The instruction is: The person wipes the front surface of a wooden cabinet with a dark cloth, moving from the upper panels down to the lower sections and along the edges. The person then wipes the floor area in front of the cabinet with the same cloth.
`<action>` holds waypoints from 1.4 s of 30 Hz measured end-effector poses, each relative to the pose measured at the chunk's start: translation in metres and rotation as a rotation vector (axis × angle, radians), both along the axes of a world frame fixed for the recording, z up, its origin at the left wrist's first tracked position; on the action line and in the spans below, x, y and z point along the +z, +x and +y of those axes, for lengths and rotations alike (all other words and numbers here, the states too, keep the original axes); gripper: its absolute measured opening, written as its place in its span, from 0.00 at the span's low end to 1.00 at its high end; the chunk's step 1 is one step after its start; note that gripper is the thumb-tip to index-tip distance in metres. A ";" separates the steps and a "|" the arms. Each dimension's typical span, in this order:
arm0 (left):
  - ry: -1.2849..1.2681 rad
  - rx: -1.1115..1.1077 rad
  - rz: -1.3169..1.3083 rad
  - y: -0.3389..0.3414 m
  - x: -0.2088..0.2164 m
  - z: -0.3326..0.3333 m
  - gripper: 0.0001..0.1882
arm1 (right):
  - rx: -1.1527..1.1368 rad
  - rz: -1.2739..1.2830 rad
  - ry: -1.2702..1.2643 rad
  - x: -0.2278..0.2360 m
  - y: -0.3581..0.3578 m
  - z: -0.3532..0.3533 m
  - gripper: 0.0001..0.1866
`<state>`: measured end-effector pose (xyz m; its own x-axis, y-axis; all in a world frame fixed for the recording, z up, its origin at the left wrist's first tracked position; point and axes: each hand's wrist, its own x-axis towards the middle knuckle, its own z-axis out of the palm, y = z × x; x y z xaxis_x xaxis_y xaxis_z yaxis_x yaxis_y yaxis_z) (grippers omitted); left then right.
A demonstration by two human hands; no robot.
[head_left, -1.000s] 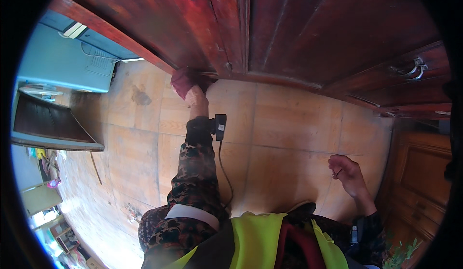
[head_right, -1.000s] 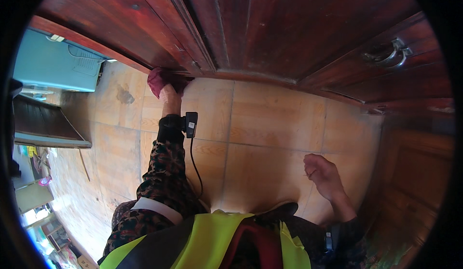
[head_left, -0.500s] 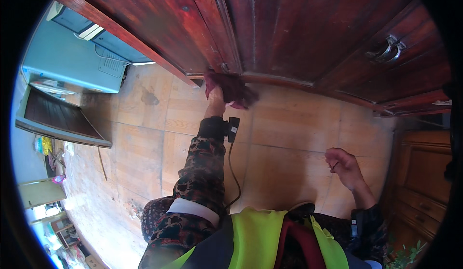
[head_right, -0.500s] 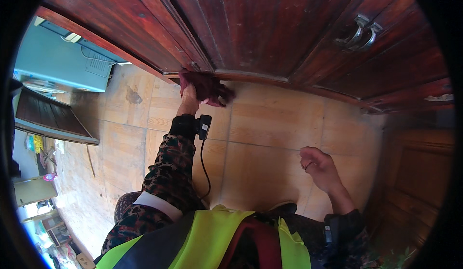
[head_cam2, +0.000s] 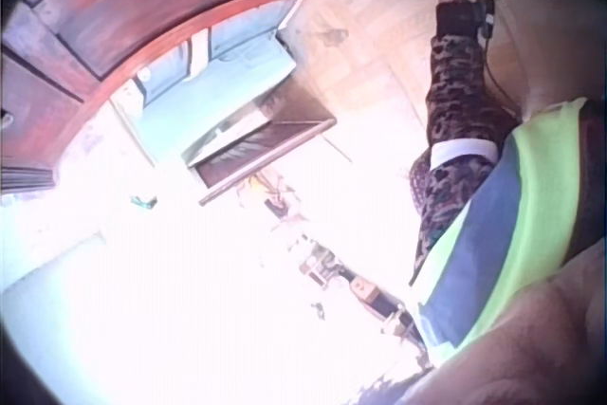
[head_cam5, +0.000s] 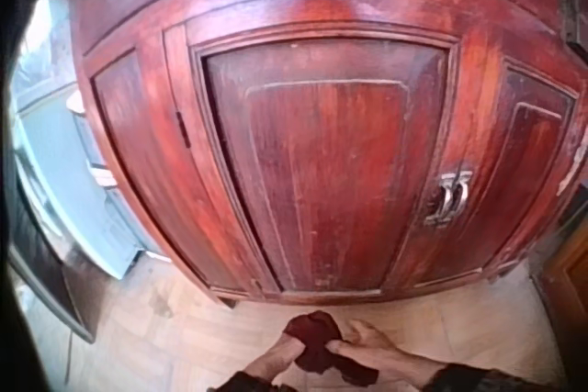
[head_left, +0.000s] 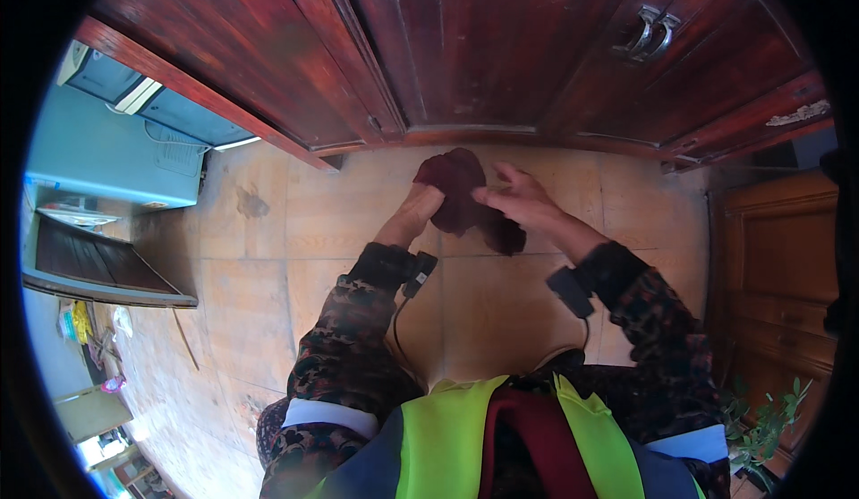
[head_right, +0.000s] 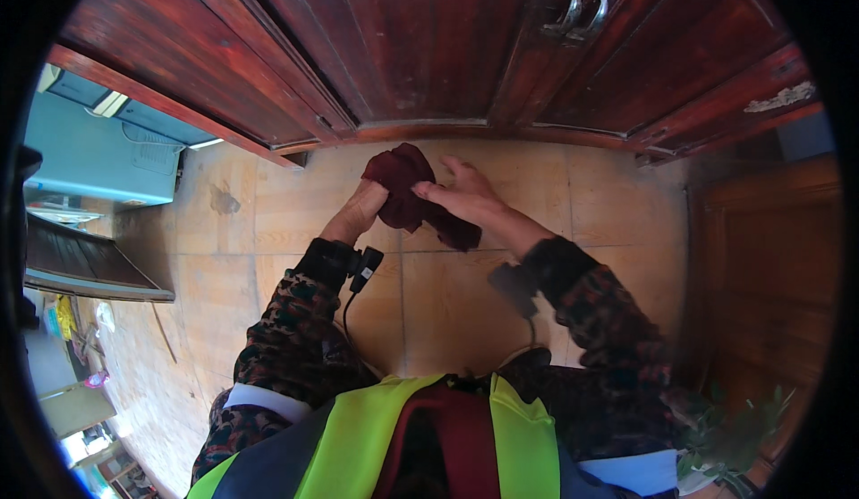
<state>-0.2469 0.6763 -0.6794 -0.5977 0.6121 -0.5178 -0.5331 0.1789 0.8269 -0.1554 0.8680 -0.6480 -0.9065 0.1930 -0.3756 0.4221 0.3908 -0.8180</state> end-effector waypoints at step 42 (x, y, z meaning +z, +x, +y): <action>-0.021 0.558 0.051 -0.022 -0.048 0.059 0.18 | -1.099 0.249 -0.698 -0.054 -0.077 -0.022 0.14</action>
